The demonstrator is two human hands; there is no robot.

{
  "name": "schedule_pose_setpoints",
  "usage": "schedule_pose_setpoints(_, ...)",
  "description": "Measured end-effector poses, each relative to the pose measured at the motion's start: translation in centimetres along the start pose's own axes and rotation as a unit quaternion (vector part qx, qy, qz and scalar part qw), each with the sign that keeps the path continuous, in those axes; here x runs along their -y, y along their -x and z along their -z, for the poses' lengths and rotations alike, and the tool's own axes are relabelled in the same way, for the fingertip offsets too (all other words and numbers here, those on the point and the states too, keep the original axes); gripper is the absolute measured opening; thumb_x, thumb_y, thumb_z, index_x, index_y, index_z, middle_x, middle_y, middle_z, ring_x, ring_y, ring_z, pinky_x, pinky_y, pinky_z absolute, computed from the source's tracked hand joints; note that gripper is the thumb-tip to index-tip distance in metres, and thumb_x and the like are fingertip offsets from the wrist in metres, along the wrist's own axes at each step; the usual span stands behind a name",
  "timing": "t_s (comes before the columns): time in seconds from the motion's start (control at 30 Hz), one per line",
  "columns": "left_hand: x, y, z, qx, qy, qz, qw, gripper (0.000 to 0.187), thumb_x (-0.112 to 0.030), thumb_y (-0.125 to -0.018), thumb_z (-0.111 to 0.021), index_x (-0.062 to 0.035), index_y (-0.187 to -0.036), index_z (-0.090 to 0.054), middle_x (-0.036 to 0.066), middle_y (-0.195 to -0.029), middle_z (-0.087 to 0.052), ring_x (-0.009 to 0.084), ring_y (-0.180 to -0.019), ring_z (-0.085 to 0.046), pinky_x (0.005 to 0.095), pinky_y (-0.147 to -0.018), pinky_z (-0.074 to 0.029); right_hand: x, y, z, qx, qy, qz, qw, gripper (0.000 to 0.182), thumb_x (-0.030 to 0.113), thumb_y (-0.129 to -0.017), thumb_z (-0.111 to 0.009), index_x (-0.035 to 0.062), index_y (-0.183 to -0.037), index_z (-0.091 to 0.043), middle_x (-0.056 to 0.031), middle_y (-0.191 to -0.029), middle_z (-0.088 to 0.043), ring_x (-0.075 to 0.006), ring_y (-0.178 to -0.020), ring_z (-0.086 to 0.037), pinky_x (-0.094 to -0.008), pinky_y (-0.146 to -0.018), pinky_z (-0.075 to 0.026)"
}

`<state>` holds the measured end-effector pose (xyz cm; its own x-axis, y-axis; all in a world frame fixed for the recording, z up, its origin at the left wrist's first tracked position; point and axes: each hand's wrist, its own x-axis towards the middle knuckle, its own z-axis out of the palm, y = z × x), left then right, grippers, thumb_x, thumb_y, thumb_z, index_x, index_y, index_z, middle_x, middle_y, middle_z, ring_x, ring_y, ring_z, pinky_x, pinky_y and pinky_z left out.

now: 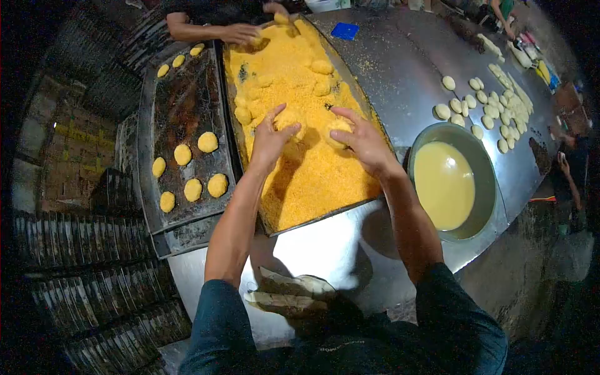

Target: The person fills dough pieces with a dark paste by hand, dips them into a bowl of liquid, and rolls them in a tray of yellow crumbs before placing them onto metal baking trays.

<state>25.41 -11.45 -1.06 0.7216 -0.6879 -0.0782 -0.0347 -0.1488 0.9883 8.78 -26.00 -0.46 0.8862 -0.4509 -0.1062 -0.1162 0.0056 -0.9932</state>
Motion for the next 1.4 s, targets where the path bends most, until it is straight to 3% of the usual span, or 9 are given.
schedule_pose_setpoints(0.23,-0.8,6.0,3.9,0.014,0.166,0.116,0.979,0.037,-0.01,-0.084,-0.064,0.0012,-0.118,-0.053,0.008,-0.103,-0.064,0.0152,-0.089,-0.061,0.0292,-0.079,-0.048,0.5,0.2,-1.1,0.02,-0.258,-0.051,0.965,0.042,0.013,-0.089,-0.058,0.0034,-0.127,-0.044,-0.0076,-0.105,-0.055,-0.0178,-0.09,-0.057,-0.0324,-0.079,-0.051)
schedule_pose_setpoints(0.4,1.5,11.5,12.9,0.083,0.093,0.087,0.988,0.025,-0.009,-0.085,-0.064,0.0038,-0.106,-0.06,0.007,-0.097,-0.064,0.0118,-0.084,-0.061,0.024,-0.074,-0.049,-0.4,-0.8,-4.9,-0.065,-0.121,-0.151,0.979,0.035,0.008,-0.089,-0.057,0.0008,-0.121,-0.046,-0.0098,-0.107,-0.054,-0.0209,-0.093,-0.058,-0.035,-0.081,-0.055)
schedule_pose_setpoints(0.63,4.5,15.8,30.3,-0.075,0.143,0.176,0.971,0.033,-0.009,-0.083,-0.065,-0.0019,-0.112,-0.053,0.008,-0.099,-0.062,0.0159,-0.087,-0.062,0.0287,-0.074,-0.053,1.5,-8.7,-21.7,0.112,0.025,-0.092,0.989,0.027,0.013,-0.088,-0.058,0.0021,-0.113,-0.056,-0.005,-0.088,-0.061,-0.0116,-0.075,-0.06,-0.0232,-0.066,-0.051)
schedule_pose_setpoints(0.73,5.2,15.4,35.6,-0.126,0.131,0.145,0.973,0.029,-0.009,-0.083,-0.064,-0.001,-0.108,-0.052,0.009,-0.097,-0.062,0.0179,-0.085,-0.063,0.0308,-0.072,-0.053,-0.7,-18.2,-30.1,0.082,0.263,0.174,0.945,0.032,0.019,-0.081,-0.064,-0.0002,-0.106,-0.06,-0.0094,-0.092,-0.064,-0.0181,-0.081,-0.061,-0.0319,-0.073,-0.048)
schedule_pose_setpoints(0.93,6.5,8.7,41.4,-0.155,0.012,0.09,0.984,0.021,-0.012,-0.082,-0.065,-0.0019,-0.099,-0.056,0.005,-0.087,-0.061,0.0138,-0.072,-0.059,0.0268,-0.061,-0.048,-2.1,-28.4,-40.6,0.028,0.466,0.307,0.829,0.045,0.033,-0.088,-0.053,0.0055,-0.123,-0.048,-0.0189,-0.125,-0.051,-0.0392,-0.112,-0.05,-0.047,-0.093,-0.04)
schedule_pose_setpoints(1.0,7.7,5.2,43.3,-0.163,-0.064,0.045,0.984,0.021,-0.015,-0.082,-0.065,-0.0028,-0.098,-0.057,0.003,-0.081,-0.061,0.011,-0.067,-0.055,0.0247,-0.059,-0.045,-6.8,-29.8,-41.8,-0.114,0.578,0.439,0.678,0.046,0.036,-0.087,-0.051,0.0039,-0.12,-0.05,-0.0222,-0.122,-0.051,-0.037,-0.111,-0.05,-0.0482,-0.088,-0.044)
schedule_pose_setpoints(1.13,7.3,-1.6,44.4,-0.202,-0.221,-0.028,0.954,0.029,-0.017,-0.078,-0.068,-0.0003,-0.1,-0.059,0.011,-0.087,-0.065,0.0185,-0.079,-0.062,0.0311,-0.07,-0.049,1.8,-28.2,-40.8,0.234,0.597,0.222,0.735,0.057,0.043,-0.092,-0.038,-0.0027,-0.125,-0.046,-0.0236,-0.124,-0.05,-0.039,-0.112,-0.048,-0.0514,-0.094,-0.038)
schedule_pose_setpoints(1.27,8.6,-7.5,45.4,-0.268,-0.346,0.009,0.899,0.035,-0.028,-0.071,-0.072,-0.0016,-0.09,-0.059,0.017,-0.085,-0.066,0.0276,-0.08,-0.065,0.0372,-0.07,-0.049,2.3,-25.3,-36.5,0.081,0.413,0.289,0.86,0.052,0.039,-0.092,-0.039,-0.0067,-0.112,-0.054,-0.0275,-0.116,-0.053,-0.0406,-0.111,-0.048,-0.0441,-0.094,-0.04)
schedule_pose_setpoints(1.4,14.1,-11.4,47.2,-0.21,-0.491,-0.081,0.842,0.026,-0.027,-0.078,-0.063,-0.0029,-0.088,-0.063,0.022,-0.089,-0.065,0.0375,-0.086,-0.063,0.0445,-0.077,-0.049,-1.6,-16.8,-34.1,0.143,0.653,0.09,0.738,0.078,0.055,-0.089,-0.04,-0.0015,-0.141,-0.024,-0.022,-0.148,-0.018,-0.0321,-0.14,-0.013,-0.0528,-0.111,-0.011)
